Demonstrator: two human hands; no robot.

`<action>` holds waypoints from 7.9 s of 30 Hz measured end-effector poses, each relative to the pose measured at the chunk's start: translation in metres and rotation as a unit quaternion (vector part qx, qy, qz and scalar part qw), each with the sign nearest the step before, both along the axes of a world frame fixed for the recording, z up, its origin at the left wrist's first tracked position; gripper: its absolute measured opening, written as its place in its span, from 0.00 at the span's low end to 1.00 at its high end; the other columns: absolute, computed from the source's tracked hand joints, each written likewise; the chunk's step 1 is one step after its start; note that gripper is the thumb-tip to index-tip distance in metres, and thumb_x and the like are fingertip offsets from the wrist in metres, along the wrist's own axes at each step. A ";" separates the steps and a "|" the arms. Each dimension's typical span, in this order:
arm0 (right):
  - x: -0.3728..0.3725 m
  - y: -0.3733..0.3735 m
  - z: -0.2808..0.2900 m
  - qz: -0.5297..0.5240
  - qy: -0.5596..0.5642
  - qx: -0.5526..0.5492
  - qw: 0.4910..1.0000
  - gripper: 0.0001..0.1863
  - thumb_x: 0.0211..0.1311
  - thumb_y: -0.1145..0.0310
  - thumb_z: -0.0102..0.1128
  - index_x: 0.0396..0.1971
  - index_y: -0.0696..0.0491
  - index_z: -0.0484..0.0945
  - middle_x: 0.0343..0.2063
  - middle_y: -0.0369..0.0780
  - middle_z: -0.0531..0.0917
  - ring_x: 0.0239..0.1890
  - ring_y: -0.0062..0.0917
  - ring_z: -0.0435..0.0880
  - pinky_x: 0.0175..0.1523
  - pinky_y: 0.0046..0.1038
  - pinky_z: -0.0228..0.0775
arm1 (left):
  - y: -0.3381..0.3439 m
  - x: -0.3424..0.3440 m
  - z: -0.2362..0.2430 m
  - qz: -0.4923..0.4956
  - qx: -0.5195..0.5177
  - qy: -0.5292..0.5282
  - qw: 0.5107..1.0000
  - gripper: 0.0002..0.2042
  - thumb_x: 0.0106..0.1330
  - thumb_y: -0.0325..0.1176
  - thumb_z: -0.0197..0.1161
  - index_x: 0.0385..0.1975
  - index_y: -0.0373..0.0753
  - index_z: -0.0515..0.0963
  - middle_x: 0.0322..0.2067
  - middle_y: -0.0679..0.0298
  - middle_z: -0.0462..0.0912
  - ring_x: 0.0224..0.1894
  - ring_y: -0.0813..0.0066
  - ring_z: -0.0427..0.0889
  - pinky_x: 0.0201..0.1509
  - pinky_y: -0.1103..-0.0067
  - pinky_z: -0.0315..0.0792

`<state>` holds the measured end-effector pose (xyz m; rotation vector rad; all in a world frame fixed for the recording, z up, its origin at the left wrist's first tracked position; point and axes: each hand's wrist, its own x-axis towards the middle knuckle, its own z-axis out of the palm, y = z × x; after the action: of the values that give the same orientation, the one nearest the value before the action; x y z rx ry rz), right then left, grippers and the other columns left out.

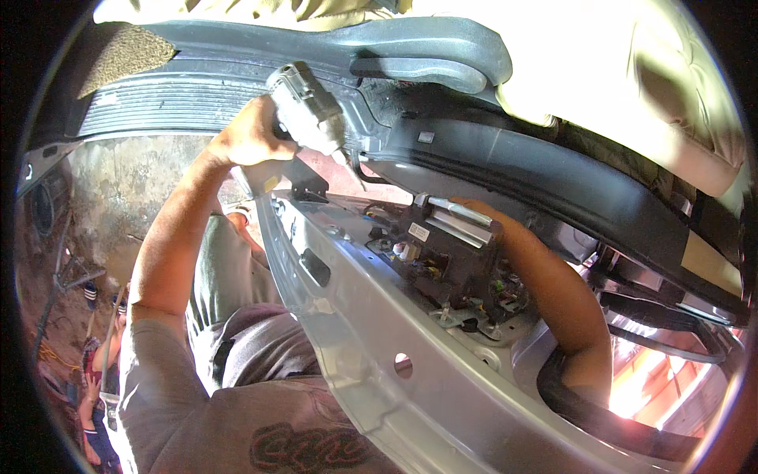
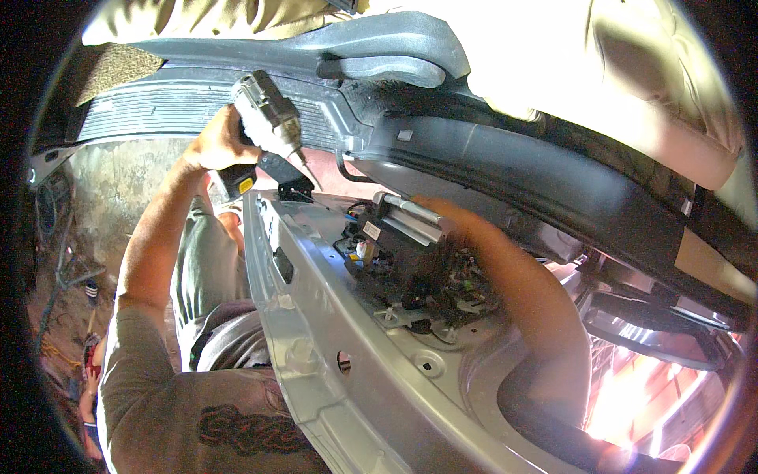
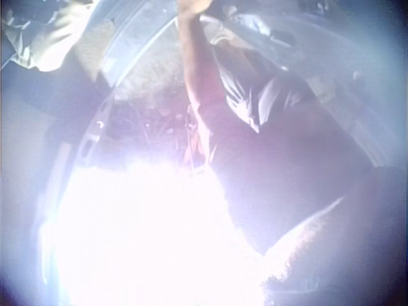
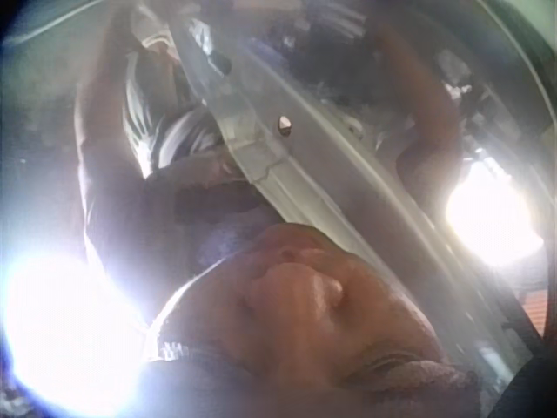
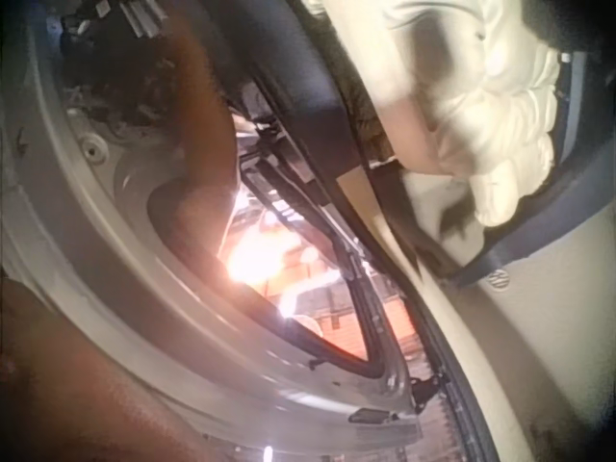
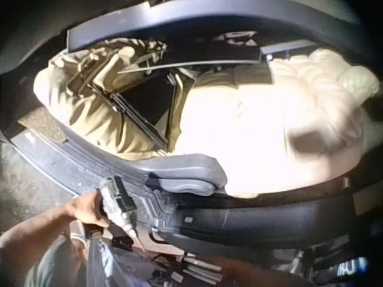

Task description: The person removes a weatherstrip from a car door using a power drill and a pry tool. They then apply a white sealant to the weatherstrip using a small tool. The person works on the door panel and the weatherstrip separately.

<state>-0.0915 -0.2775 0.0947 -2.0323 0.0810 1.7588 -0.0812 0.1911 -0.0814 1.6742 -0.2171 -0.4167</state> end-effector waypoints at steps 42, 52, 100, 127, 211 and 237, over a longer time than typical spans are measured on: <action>-0.082 0.029 0.303 -0.166 -0.415 -0.272 0.852 0.15 0.61 0.65 0.63 0.40 0.60 0.89 0.33 0.44 0.89 0.33 0.26 0.84 0.39 0.32 0.76 | 0.358 -0.013 -0.099 0.640 -0.163 0.339 0.670 0.14 0.57 0.33 0.81 0.42 0.44 0.86 0.29 0.69 0.80 0.26 0.74 0.76 0.30 0.74 0.72; -0.172 -0.011 0.268 -0.210 -0.649 -0.275 0.677 0.10 0.58 0.67 0.64 0.30 0.58 0.88 0.17 0.36 0.81 0.21 0.19 0.77 0.29 0.28 0.67 | 0.395 0.152 -0.186 0.677 -0.100 0.290 0.669 0.12 0.57 0.30 0.79 0.37 0.33 0.85 0.36 0.60 0.86 0.31 0.67 0.83 0.34 0.70 0.76; -0.157 0.070 0.262 -0.392 -0.674 -0.218 0.587 0.23 0.51 0.64 0.76 0.46 0.59 0.84 0.39 0.41 0.90 0.41 0.28 0.88 0.48 0.35 0.81 | 0.238 0.013 0.626 -0.581 -0.562 -0.188 0.558 0.08 0.70 0.32 0.70 0.40 0.35 0.81 0.34 0.61 0.78 0.32 0.67 0.77 0.34 0.69 0.74; -0.120 0.127 0.286 -0.343 -0.677 -0.366 0.539 0.17 0.57 0.58 0.65 0.35 0.56 0.92 0.20 0.39 0.85 0.24 0.28 0.82 0.32 0.35 0.72 | 0.177 0.220 0.439 -0.152 -0.096 -0.274 0.945 0.17 0.63 0.33 0.75 0.49 0.40 0.80 0.28 0.65 0.82 0.29 0.75 0.81 0.39 0.74 0.77; -0.138 0.093 0.277 -0.521 -0.626 -0.249 0.524 0.12 0.66 0.70 0.61 0.36 0.63 0.88 0.22 0.31 0.79 0.24 0.13 0.69 0.31 0.20 0.54 | -0.165 0.056 0.228 -0.526 -0.179 -0.245 0.794 0.47 0.43 0.36 0.85 0.69 0.48 0.71 0.57 0.56 0.73 0.65 0.51 0.76 0.74 0.64 0.71; -0.137 0.083 0.272 -0.483 -0.646 -0.253 0.535 0.13 0.68 0.66 0.64 0.38 0.60 0.89 0.20 0.32 0.79 0.22 0.12 0.72 0.29 0.18 0.56 | -0.200 0.081 0.249 -0.648 -0.128 -0.192 0.726 0.39 0.42 0.29 0.84 0.61 0.38 0.79 0.57 0.49 0.84 0.62 0.52 0.83 0.70 0.65 0.75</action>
<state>-0.2284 -0.1944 0.3665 -2.2971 1.0491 -0.6777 -0.0002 -0.0092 0.1673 1.0622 -1.7338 -0.9938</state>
